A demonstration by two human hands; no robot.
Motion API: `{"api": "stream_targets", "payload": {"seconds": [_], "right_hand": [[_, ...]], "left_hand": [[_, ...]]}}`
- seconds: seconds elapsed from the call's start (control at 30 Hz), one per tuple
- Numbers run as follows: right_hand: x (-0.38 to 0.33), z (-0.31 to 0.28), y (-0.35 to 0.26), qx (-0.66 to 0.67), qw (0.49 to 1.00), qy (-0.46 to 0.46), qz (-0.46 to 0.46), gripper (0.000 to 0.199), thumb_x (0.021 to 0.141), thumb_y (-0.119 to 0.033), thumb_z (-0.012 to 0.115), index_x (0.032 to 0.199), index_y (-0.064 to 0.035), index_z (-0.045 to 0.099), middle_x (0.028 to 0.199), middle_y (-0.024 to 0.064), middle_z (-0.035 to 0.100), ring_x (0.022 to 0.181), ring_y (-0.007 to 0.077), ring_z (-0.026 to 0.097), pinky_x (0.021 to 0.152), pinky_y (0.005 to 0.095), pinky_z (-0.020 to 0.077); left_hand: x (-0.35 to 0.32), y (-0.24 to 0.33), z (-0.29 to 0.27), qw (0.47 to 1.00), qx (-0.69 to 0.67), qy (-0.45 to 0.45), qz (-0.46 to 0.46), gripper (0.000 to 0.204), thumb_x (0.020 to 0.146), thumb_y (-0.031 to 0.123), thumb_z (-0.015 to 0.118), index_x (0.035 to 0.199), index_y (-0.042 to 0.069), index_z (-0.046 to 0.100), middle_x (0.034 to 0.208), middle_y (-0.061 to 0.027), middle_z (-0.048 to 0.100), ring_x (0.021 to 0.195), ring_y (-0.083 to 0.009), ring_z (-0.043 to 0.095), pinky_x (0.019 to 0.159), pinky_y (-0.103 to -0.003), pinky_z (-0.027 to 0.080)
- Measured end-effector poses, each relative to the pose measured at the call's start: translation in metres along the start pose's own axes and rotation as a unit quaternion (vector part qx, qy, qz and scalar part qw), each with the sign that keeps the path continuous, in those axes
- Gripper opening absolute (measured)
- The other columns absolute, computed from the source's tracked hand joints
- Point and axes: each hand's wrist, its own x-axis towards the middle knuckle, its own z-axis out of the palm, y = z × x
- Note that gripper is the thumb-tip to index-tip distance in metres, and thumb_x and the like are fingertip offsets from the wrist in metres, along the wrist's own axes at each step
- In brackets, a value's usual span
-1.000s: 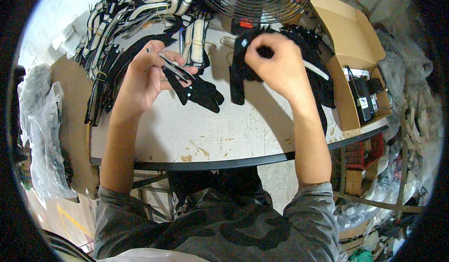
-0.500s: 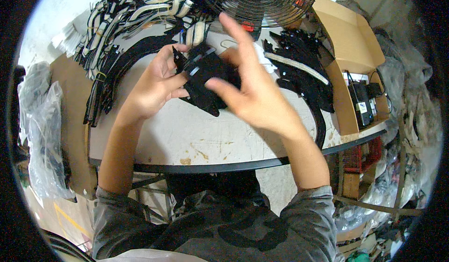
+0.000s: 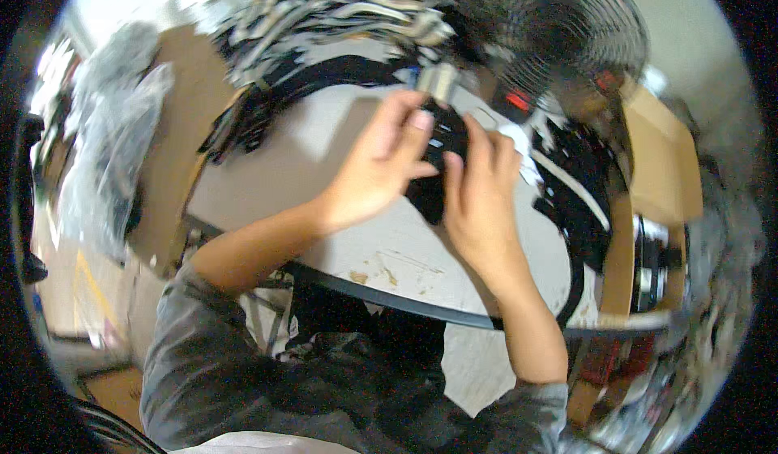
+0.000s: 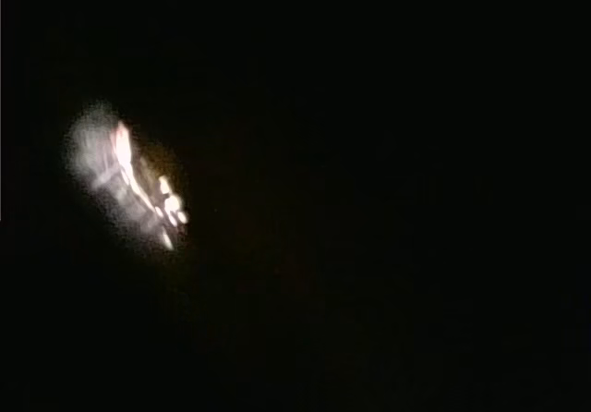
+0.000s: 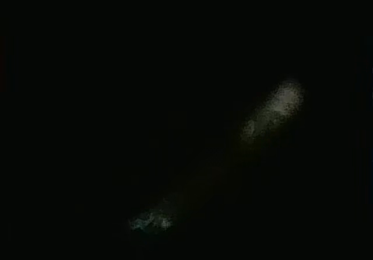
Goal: The person gathers black and white fabric strips with zippers, aligns them, and secures them with rubber bands. The person repeatedly picks up strips, stacks them, and ties bundles on a cluttered work table.
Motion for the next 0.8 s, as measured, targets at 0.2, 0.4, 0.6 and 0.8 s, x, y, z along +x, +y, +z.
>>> {"api": "stream_targets", "payload": {"seconds": [0.2, 0.4, 0.6, 0.8], "right_hand": [[-0.001, -0.016, -0.015, 0.068, 0.996, 0.018, -0.052, 0.029, 0.102, -0.003, 0.060, 0.129, 0.0058, 0.056, 0.111, 0.0246, 0.058, 0.101, 0.0430, 0.060, 0.091, 0.0473, 0.0490], [-0.027, 0.008, -0.044, 0.152, 0.969, -0.142, -0.130, 0.045, 0.093, -0.005, 0.074, 0.134, 0.0031, 0.057, 0.122, 0.0231, 0.060, 0.112, 0.0425, 0.059, 0.098, 0.0492, 0.0484], [-0.046, 0.029, -0.048, 0.100, 0.958, -0.228, -0.139, 0.059, 0.092, -0.005, 0.070, 0.145, 0.0052, 0.047, 0.135, 0.0245, 0.053, 0.122, 0.0445, 0.051, 0.105, 0.0535, 0.0417], [-0.047, 0.028, -0.059, 0.162, 0.955, -0.201, -0.146, 0.064, 0.086, 0.002, 0.069, 0.145, 0.0033, 0.044, 0.134, 0.0261, 0.053, 0.122, 0.0456, 0.051, 0.109, 0.0529, 0.0399]], "left_hand": [[-0.008, 0.020, -0.006, 0.978, 0.144, -0.046, 0.143, 0.035, 0.114, 0.030, 0.054, 0.139, 0.008, 0.045, 0.118, -0.0057, 0.051, 0.108, -0.0139, 0.054, 0.085, -0.031, 0.055], [-0.094, 0.015, -0.058, 0.933, 0.312, 0.011, 0.178, 0.067, 0.088, -0.001, 0.077, 0.147, 0.006, 0.045, 0.129, -0.0154, 0.057, 0.124, -0.0289, 0.059, 0.105, -0.040, 0.049], [-0.124, 0.014, -0.056, 0.899, 0.412, 0.008, 0.149, 0.079, 0.076, -0.004, 0.076, 0.149, 0.008, 0.049, 0.135, -0.0213, 0.055, 0.133, -0.0420, 0.051, 0.114, -0.047, 0.043], [-0.129, 0.014, -0.053, 0.914, 0.375, 0.001, 0.156, 0.083, 0.073, -0.009, 0.067, 0.152, 0.009, 0.047, 0.135, -0.0213, 0.053, 0.129, -0.0430, 0.052, 0.111, -0.046, 0.045]]}}
